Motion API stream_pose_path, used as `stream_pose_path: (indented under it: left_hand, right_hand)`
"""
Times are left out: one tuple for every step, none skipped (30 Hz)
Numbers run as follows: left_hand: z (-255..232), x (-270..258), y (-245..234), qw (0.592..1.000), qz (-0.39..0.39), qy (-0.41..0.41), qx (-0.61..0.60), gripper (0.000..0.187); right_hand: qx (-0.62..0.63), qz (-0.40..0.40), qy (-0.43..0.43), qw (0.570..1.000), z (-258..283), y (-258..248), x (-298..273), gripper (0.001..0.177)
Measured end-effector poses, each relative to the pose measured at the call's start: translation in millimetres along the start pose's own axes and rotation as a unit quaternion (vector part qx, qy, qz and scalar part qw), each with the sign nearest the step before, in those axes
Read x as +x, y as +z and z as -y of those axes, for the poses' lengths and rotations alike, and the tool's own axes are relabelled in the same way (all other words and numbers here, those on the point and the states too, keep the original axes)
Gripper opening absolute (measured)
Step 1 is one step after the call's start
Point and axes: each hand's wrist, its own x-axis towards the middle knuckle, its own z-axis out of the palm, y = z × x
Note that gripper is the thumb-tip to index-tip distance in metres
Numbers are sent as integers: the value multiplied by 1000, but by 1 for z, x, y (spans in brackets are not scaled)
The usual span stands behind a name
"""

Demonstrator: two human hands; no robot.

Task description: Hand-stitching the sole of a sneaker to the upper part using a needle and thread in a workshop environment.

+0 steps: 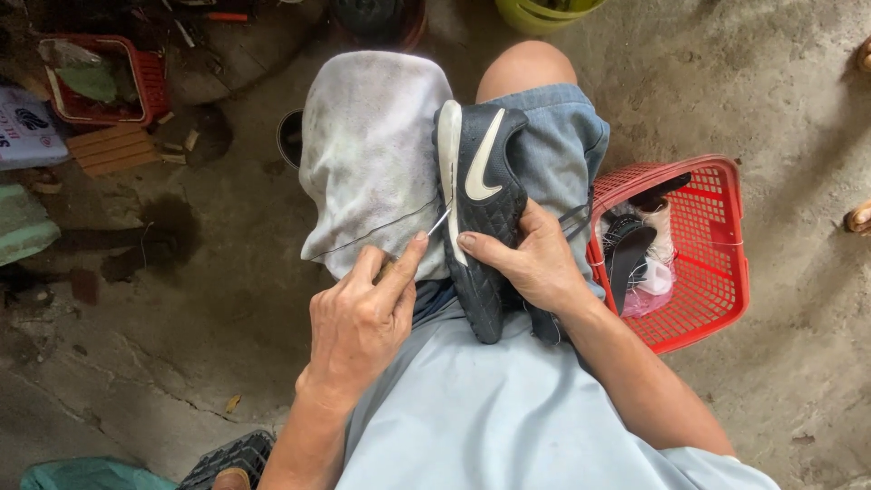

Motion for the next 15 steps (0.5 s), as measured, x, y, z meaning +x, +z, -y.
stream_pose_path:
  left_hand:
    - [0,0,0,1000,0,1,2,38]
    - [0,1,0,1000,1,2,2,38]
    - [-1,2,0,1000,1,3,7,39]
    - [-1,2,-1,1000,1,4,13,39]
    - [-1,4,-2,1000,1,4,14,39]
    - [-1,5,-3,999,29,-6,12,40]
    - [-2,6,-4,998,57,-16,11,42]
    - [1,12,-6,998,57,-17,11,42]
    - [3,17,-8,997,67,0,37,43]
    - [5,22,-10,995,77,16,63,45]
    - [5,25,-11,995,78,13,63,45]
    - [6,29,-12,993,101,16,64,44]
    - [7,34,-12,990,126,21,64,44]
    - [9,38,-11,990,126,21,64,44]
    - [11,41,-9,986,143,33,78,44]
  right_hand:
    - [0,-1,0,1000,-1,-1,0,26]
    - [0,-2,0,1000,0,-1,0,26]
    - [-7,6,0,1000,1,-1,0,26]
    - [-13,14,1,1000,2,-1,-1,26]
    - [-13,14,0,1000,0,-3,2,26]
    - [-32,23,-3,999,-3,-6,4,25]
    - [-51,33,-6,998,-7,-8,5,25]
    - [-51,34,-6,998,-7,-5,7,25]
    - [-51,31,-14,998,-8,-2,8,25]
    - [-51,29,-22,998,-9,1,9,24]
    - [-51,32,-20,998,-9,2,8,24]
    - [-53,32,-22,998,-9,3,7,23]
    - [-54,30,-24,998,-8,3,6,22]
    - [-53,30,-24,998,-7,1,8,22]
    - [-59,34,-23,997,-7,0,8,21]
